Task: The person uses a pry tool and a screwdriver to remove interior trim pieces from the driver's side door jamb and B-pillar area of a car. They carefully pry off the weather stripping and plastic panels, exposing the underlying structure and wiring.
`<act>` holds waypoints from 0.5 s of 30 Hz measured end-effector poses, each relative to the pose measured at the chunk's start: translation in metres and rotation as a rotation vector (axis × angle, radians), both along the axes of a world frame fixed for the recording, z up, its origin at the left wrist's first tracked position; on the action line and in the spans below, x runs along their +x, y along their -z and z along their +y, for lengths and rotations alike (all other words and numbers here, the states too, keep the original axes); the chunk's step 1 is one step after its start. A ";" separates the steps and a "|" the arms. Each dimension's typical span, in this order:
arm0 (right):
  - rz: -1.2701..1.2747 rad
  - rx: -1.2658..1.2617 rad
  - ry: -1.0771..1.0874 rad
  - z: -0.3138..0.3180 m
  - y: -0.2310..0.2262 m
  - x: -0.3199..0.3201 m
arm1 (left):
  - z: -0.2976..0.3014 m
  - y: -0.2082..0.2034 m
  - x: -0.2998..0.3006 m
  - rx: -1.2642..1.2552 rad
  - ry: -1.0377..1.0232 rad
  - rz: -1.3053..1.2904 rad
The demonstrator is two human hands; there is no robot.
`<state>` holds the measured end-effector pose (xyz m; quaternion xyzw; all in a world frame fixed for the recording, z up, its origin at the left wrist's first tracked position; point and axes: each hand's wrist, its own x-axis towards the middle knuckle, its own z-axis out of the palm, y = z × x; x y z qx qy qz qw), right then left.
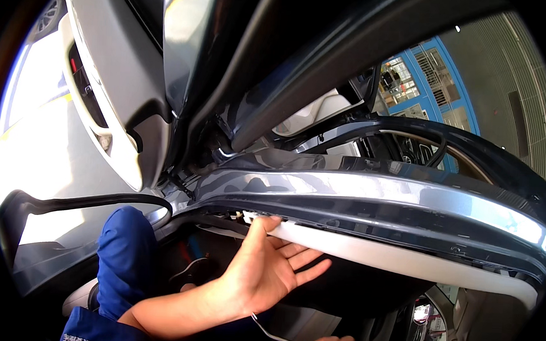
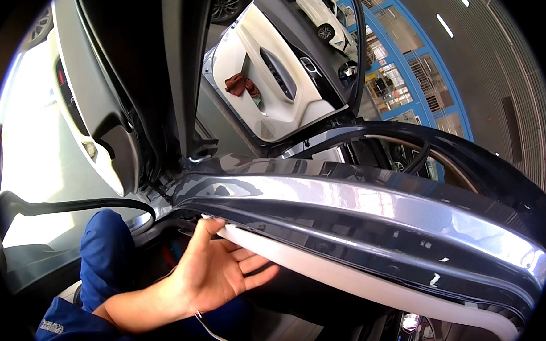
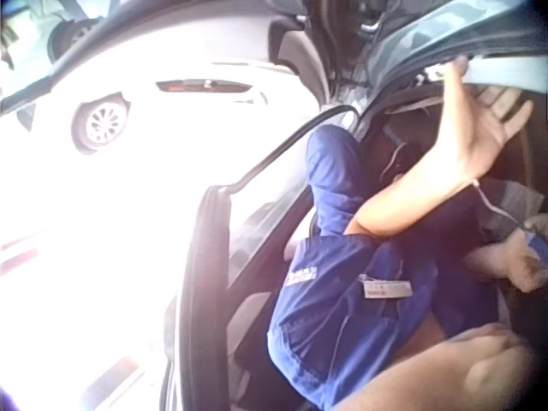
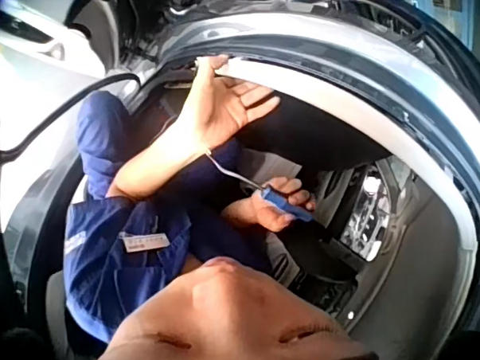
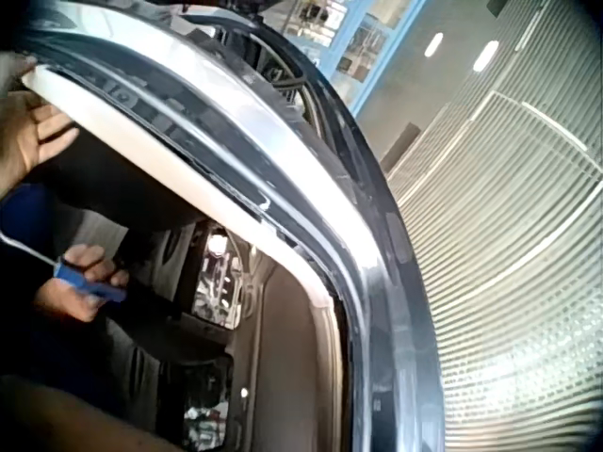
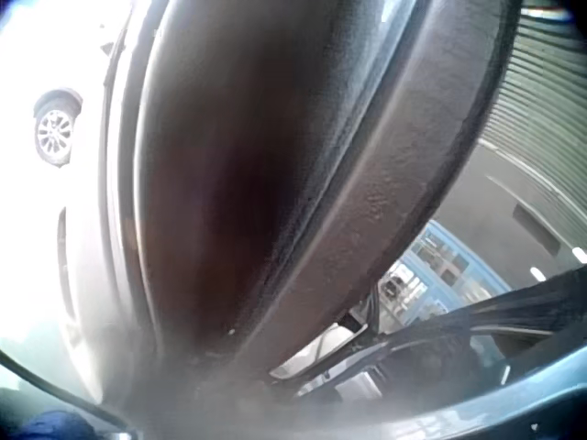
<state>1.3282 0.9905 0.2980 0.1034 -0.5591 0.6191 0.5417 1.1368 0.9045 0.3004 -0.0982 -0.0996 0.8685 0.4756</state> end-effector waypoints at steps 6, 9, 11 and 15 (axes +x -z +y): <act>0.178 0.335 0.039 -0.009 -0.056 -0.016 | 0.005 -0.004 0.001 0.111 -0.067 -0.112; 0.273 0.497 0.117 -0.012 -0.074 -0.029 | 0.001 -0.002 -0.008 0.138 -0.035 -0.140; 0.194 0.502 0.011 -0.013 -0.086 -0.033 | 0.000 -0.002 -0.009 0.119 -0.047 -0.136; -0.022 0.454 -0.246 -0.018 -0.102 -0.042 | 0.003 -0.003 -0.007 0.125 -0.085 -0.163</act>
